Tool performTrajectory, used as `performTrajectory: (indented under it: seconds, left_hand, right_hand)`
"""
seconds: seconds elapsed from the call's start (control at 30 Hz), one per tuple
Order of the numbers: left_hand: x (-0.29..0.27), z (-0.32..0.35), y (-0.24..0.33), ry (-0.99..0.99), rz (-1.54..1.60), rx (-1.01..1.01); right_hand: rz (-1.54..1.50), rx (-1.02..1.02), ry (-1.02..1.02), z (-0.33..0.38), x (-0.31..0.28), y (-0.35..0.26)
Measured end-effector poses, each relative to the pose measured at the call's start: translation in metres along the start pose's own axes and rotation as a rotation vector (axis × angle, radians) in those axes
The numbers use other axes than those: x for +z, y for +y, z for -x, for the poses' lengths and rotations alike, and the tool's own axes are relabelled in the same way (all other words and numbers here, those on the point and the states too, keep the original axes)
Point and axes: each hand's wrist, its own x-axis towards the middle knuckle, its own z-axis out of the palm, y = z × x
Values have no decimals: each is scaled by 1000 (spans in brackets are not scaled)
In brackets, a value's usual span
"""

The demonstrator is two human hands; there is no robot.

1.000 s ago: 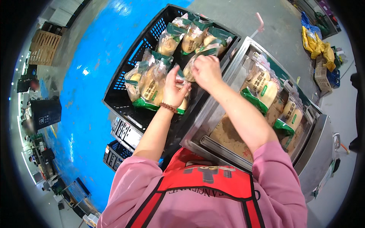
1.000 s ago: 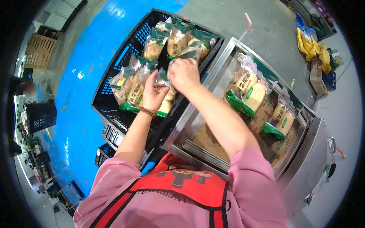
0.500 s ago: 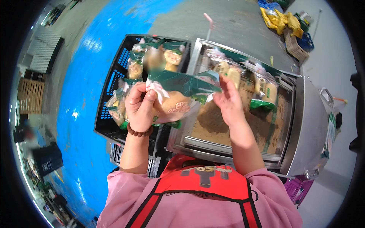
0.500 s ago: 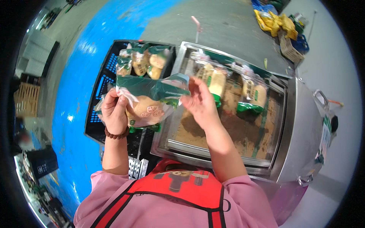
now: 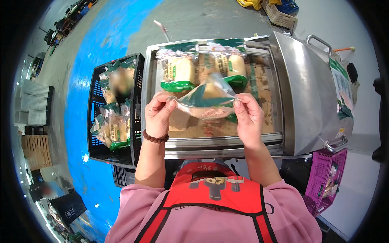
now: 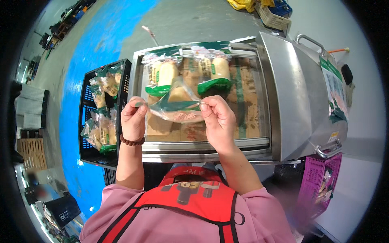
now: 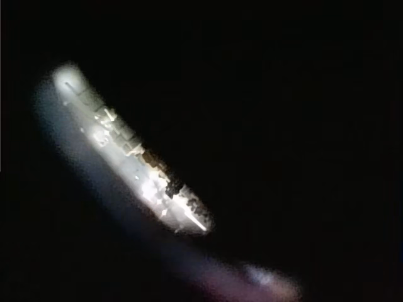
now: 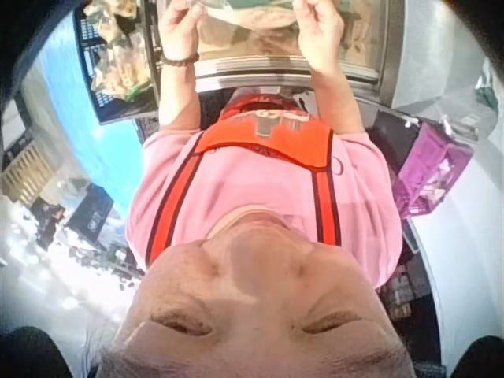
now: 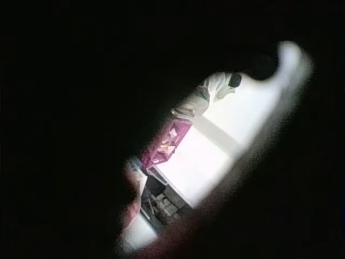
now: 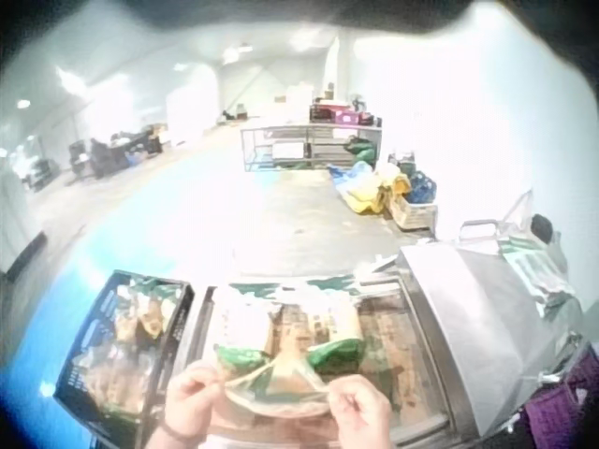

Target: The person places vacuum-sealed packages of lotus root into a vacuum sealer, seals them, and then transfers the sealed packages into a purple basket. The process is repeated for multiple packages.

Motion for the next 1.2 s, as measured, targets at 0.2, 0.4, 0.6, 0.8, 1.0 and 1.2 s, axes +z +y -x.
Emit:
performTrajectory:
  seconds: [0.2,0.4,0.6,0.8,1.0,1.2]
  left_hand:
    - [58,3,-35,35,123,-346]
    - [61,3,-42,-66,276,-519]
    - [55,-14,-1,-71,618,-216]
    - [36,-38,-33,46,90,-384]
    - [53,-37,-80,-78,270,-449]
    - [60,-28,-38,-71,101,-301]
  right_hand:
    - [-80,154,40,3,-55,7]
    - [-238,187,102,12,-79,10]
    - [-431,201,239,8,-100,15]
    - [-545,238,68,12,-78,29]
    - [-596,166,53,11,-83,37]
    - [-584,98,7,11,-93,31]
